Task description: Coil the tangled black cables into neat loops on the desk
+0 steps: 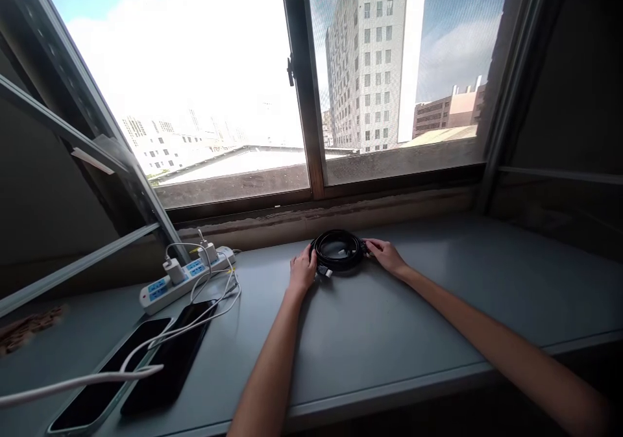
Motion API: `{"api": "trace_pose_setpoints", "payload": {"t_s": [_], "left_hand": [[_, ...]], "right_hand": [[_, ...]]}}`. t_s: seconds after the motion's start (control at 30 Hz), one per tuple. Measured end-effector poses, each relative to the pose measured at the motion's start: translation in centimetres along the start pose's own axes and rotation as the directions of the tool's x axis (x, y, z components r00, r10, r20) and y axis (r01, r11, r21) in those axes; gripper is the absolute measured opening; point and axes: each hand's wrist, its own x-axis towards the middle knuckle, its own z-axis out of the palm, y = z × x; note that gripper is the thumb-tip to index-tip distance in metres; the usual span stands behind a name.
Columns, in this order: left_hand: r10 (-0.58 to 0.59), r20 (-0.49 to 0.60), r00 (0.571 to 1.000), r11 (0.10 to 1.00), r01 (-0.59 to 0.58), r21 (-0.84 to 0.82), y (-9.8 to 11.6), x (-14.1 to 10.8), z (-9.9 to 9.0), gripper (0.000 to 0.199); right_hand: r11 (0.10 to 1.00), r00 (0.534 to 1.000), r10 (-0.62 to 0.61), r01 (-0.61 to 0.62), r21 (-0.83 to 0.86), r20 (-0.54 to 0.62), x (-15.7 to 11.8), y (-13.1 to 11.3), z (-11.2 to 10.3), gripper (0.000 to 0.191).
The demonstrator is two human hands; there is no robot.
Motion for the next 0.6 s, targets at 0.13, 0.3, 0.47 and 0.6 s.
{"api": "trace_pose_setpoints", "payload": {"t_s": [0.13,0.3,0.47,0.6], "left_hand": [[-0.006,-0.112,0.994,1.0,0.007,0.01,0.5,-0.2,-0.5,0.038],[-0.045,-0.21,0.977,0.999,0.05,0.018,1.0,-0.3,-0.9,0.031],[-0.08,-0.156,0.985,0.996,0.083,0.015,1.0,-0.3,-0.6,0.025],[-0.089,-0.122,0.989,0.996,0.092,0.019,0.8,-0.2,-0.4,0.025]], "right_hand": [[0.997,0.99,0.08,-0.078,0.019,-0.118,0.0,-0.3,-0.4,0.02],[0.982,0.965,0.18,-0.166,0.09,-0.191,0.1,-0.4,-0.4,0.022],[0.968,0.956,0.231,-0.207,0.14,-0.183,-0.2,-0.9,-0.2,0.023],[0.966,0.961,0.229,-0.205,0.159,-0.154,-0.6,-1.4,-0.3,0.024]]}}
